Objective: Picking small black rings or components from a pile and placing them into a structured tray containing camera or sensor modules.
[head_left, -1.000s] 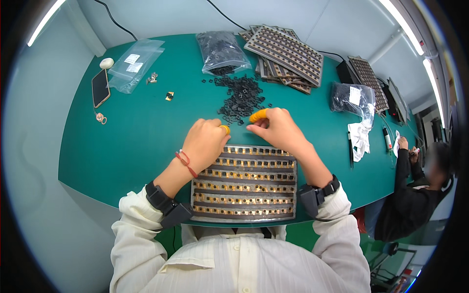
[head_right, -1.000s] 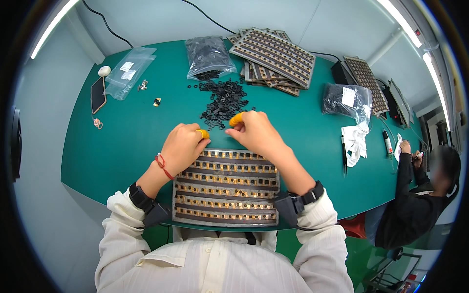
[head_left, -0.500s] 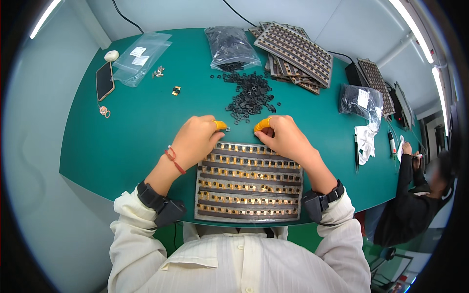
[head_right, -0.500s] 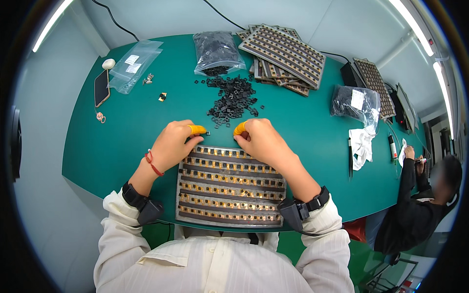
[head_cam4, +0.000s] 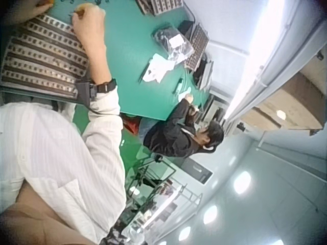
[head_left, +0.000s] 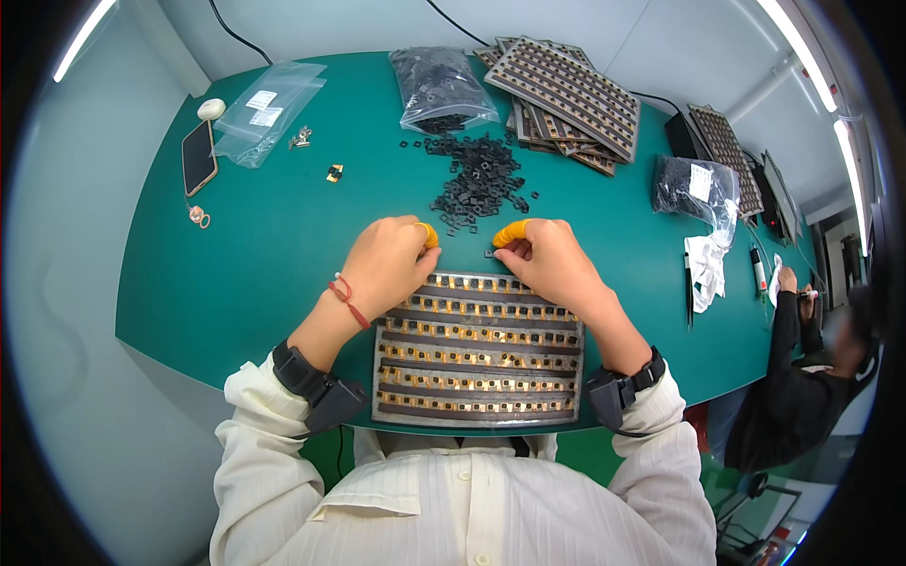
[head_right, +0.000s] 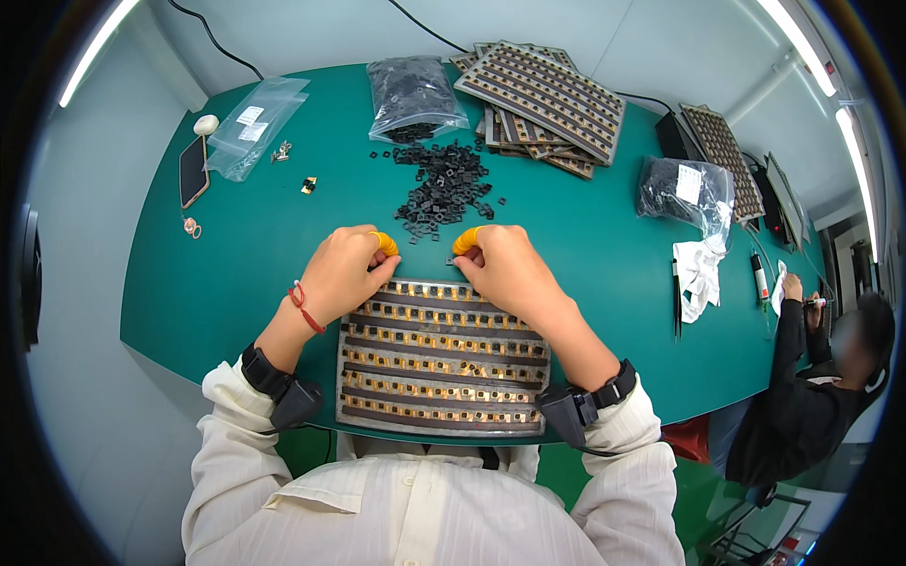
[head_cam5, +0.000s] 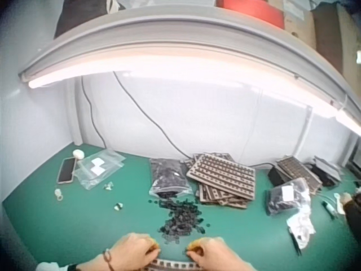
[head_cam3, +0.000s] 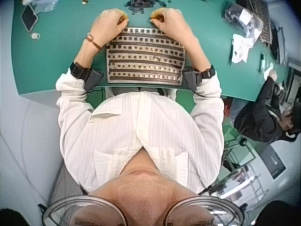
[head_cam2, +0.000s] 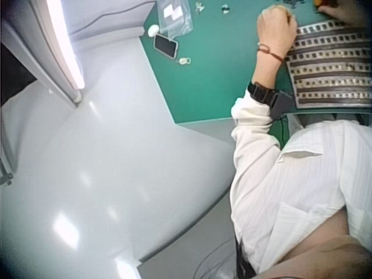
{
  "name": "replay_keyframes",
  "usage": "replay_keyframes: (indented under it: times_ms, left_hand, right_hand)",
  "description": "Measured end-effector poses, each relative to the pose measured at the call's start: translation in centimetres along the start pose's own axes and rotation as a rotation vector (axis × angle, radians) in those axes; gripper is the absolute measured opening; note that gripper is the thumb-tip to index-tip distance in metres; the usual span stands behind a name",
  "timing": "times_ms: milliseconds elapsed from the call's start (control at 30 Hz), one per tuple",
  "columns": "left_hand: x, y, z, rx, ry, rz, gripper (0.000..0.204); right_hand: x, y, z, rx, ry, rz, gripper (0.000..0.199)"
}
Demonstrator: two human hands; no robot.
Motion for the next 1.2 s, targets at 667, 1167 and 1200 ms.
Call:
replay_keyframes:
  times_ms: [667, 1167, 1200]
  left_hand:
    - [-0.8, 0.0, 0.6, 0.073, 0.209, 0.117, 0.014]
    - [-1.2, -1.9, 2.2, 0.073, -0.089, 0.023, 0.012]
    - [-1.4, -2.6, 2.5, 0.068, -0.086, 0.024, 0.012]
  right_hand:
    - [-0.7, -3.2, -0.7, -0.128, -0.064, 0.039, 0.015]
    - [0.4, -11.2, 0.6, -0.187, -0.211, 0.109, 0.016]
    - [0.7, -11.4, 0.5, -0.19, -0.208, 0.106, 0.016]
Point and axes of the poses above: each hand's wrist, its own y-axis towards the middle knuckle, its own x-axis out of the palm, z = x × y, the point moved 8 cm from there along y, towards the middle knuckle, and after that the axes turned 9 degrees about x, right-handed, at the moved point
